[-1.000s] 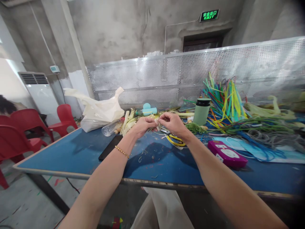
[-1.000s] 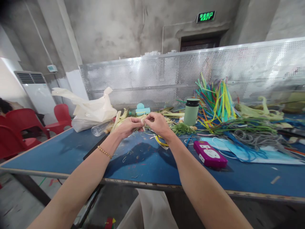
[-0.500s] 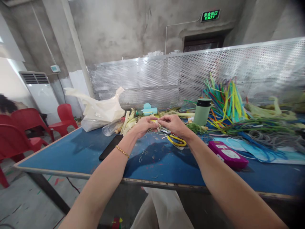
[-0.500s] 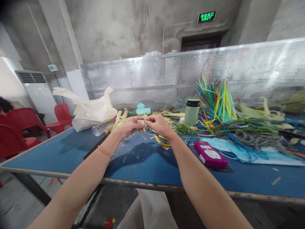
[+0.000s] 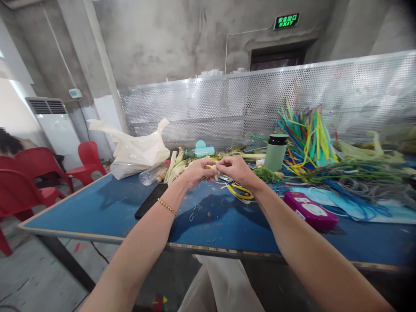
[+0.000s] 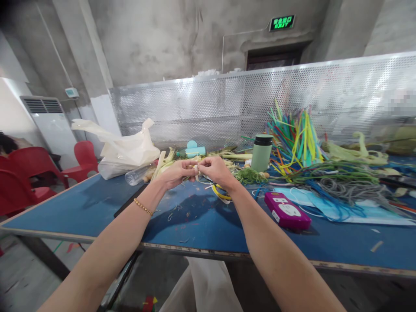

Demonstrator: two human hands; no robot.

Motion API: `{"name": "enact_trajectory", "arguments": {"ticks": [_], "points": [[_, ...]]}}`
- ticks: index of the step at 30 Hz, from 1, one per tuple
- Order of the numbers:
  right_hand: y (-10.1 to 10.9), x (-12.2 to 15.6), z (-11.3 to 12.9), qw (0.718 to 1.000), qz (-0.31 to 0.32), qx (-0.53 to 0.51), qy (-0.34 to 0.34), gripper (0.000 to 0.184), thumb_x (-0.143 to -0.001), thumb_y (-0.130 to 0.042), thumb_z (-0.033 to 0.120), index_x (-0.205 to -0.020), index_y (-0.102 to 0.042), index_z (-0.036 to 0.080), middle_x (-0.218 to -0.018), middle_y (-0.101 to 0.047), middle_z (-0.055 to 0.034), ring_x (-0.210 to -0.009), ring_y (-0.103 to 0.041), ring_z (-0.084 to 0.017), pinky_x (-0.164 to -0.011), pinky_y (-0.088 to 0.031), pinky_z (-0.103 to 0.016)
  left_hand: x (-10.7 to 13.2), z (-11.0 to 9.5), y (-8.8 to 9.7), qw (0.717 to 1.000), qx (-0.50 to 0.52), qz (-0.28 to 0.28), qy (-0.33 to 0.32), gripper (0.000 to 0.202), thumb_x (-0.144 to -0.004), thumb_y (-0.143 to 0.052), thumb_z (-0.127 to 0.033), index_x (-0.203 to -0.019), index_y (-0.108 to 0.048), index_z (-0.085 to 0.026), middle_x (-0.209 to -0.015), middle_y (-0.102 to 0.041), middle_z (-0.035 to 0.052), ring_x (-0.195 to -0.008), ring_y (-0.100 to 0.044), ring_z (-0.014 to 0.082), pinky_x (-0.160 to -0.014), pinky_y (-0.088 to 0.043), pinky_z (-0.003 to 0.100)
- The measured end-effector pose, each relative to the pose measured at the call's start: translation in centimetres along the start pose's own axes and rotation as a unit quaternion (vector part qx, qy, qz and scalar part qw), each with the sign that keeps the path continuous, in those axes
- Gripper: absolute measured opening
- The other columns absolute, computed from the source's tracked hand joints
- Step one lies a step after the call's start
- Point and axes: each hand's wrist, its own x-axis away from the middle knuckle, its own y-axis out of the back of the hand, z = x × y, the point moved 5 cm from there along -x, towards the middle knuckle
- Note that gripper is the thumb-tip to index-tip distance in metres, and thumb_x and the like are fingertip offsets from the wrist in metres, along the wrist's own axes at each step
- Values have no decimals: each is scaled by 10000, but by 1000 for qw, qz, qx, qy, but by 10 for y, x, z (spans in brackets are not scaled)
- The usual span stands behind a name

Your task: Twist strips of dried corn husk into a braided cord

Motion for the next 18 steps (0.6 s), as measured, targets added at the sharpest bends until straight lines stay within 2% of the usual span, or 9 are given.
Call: {"name": "enact_trajectory", "arguments": {"ticks": [2,4,8,13,18], "points": [[1,-1,-3,1000,-18,10,0,203,-709,-612,320,-681,-682,131,-586,-605,-10,-535,-489,-118,-520,-359,-243,0,1,-1,1000,10,10,2,296,-638,-814,-251,-836,-661,-93,-631,-600,8,-534,-536,80,-577,-373,255],[2,-3,-5,999,-32,22,7,208,-706,-606,318,-690,-693,130,-595,-621,-18,-548,-510,-127,-524,-374,-242,-1,3,-1,1000,13,18,2,289,-649,-814,-313,-746,-656,-92,-618,-592,19,-537,-528,80,-570,-367,252],[2,-4,-7,998,-49,37,21,211,-708,-596,310,-701,-704,129,-624,-655,-34,-581,-546,-144,-542,-402,-244,-1,6,-1,1000,16,10,16,328,-630,-829,-363,-731,-673,-93,-651,-624,43,-557,-529,83,-566,-367,249],[1,-3,-7,998,-56,33,15,204,-707,-589,299,-695,-701,129,-630,-664,-38,-584,-554,-146,-553,-407,-247,-1,6,-1,1000,-5,-17,18,272,-613,-833,-336,-662,-670,-123,-628,-626,28,-550,-509,78,-574,-371,249],[1,-3,-6,997,-70,38,5,193,-698,-580,281,-678,-695,127,-628,-662,-39,-579,-549,-141,-556,-401,-248,-4,8,0,1000,-10,-22,8,215,-614,-816,-281,-661,-686,-116,-640,-637,48,-534,-507,83,-550,-362,249]]}}
